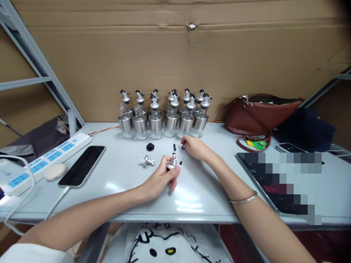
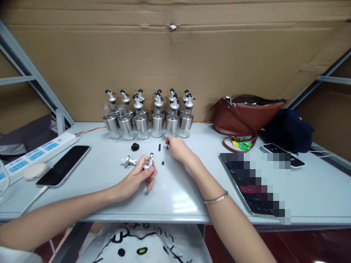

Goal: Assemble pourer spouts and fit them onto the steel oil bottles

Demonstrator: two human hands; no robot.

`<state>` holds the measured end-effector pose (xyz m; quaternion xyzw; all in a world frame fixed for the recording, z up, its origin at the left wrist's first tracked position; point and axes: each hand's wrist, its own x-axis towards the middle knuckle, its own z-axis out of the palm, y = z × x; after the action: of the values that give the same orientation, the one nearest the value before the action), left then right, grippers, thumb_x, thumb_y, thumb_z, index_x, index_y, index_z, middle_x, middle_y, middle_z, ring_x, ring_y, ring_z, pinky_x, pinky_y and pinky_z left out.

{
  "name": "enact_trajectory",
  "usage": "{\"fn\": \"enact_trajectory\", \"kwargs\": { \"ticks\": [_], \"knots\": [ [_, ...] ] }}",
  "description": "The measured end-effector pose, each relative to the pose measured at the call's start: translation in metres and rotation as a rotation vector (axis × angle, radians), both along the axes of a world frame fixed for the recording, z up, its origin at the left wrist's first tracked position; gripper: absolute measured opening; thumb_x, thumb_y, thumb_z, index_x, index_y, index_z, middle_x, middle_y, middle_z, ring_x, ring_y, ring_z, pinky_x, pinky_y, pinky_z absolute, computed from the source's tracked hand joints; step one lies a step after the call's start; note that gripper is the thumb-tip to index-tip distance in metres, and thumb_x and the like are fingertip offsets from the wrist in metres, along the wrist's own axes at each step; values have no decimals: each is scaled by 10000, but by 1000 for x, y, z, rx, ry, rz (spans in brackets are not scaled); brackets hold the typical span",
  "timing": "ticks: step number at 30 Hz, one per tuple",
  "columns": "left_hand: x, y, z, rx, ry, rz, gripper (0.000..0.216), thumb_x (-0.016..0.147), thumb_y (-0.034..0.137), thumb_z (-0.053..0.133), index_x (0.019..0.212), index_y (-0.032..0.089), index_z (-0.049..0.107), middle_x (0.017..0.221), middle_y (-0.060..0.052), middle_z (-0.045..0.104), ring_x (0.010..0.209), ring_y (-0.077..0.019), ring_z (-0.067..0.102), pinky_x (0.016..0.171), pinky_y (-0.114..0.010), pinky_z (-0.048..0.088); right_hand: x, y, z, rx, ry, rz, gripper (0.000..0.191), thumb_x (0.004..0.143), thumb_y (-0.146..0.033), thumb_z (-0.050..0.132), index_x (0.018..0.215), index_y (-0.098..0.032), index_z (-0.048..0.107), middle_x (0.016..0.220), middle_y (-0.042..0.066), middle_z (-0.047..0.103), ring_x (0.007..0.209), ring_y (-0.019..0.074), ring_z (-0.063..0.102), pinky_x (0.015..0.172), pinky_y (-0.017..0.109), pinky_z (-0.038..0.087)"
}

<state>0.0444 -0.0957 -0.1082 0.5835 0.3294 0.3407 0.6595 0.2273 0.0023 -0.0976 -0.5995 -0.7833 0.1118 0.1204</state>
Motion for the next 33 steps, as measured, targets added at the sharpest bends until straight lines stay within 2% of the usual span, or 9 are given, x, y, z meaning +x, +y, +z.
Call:
{"fn": "enact_trajectory", "kwargs": {
  "ticks": [5,9,12,16,21,24,33],
  "knots": [
    [0,0,3,-15,-25,0,423,832,583,525,907,216,328,677,95,446,471,-46,460,563,-231,342,-4,-1,-4,3,3,21,344,876,-57,418,1158,-112,608,995,150,705,909,220,640,774,260,405],
    [-1,-1,3,-15,-24,4,406,841,568,523,914,213,341,667,92,451,485,-49,457,576,-233,349,-8,-4,-3,5,3,11,352,881,-85,460,1221,-103,551,878,124,707,822,217,640,707,259,405],
    [-1,-1,3,-15,-26,13,403,840,568,526,912,212,349,662,90,454,486,-51,459,581,-236,351,-9,-5,0,25,5,8,292,873,-73,462,1132,-98,594,882,129,702,805,216,632,700,263,403],
    [-1,-1,2,-12,-32,26,409,831,571,536,904,210,358,648,89,455,482,-54,453,577,-236,352,-10,-5,3,57,19,51,242,879,-60,442,919,-103,677,966,144,693,875,213,625,787,270,409],
    [-1,-1,2,-13,-34,31,397,832,558,540,904,213,359,639,89,456,487,-59,456,576,-238,351,-12,-8,4,76,46,98,160,821,-115,584,939,-100,691,949,128,678,849,211,622,775,267,422],
    [-1,-1,2,-12,-26,30,382,841,543,537,910,212,358,634,91,453,493,-60,455,582,-238,348,-13,-8,0,72,63,113,176,770,-134,669,942,-102,692,930,117,677,829,206,620,750,263,427],
    [-1,-3,6,-1,-1,25,377,844,538,536,921,210,367,613,90,445,499,-70,440,595,-245,353,-19,-6,-7,74,128,158,123,788,-67,612,868,-129,681,835,69,679,740,153,608,691,237,425]
  ]
}}
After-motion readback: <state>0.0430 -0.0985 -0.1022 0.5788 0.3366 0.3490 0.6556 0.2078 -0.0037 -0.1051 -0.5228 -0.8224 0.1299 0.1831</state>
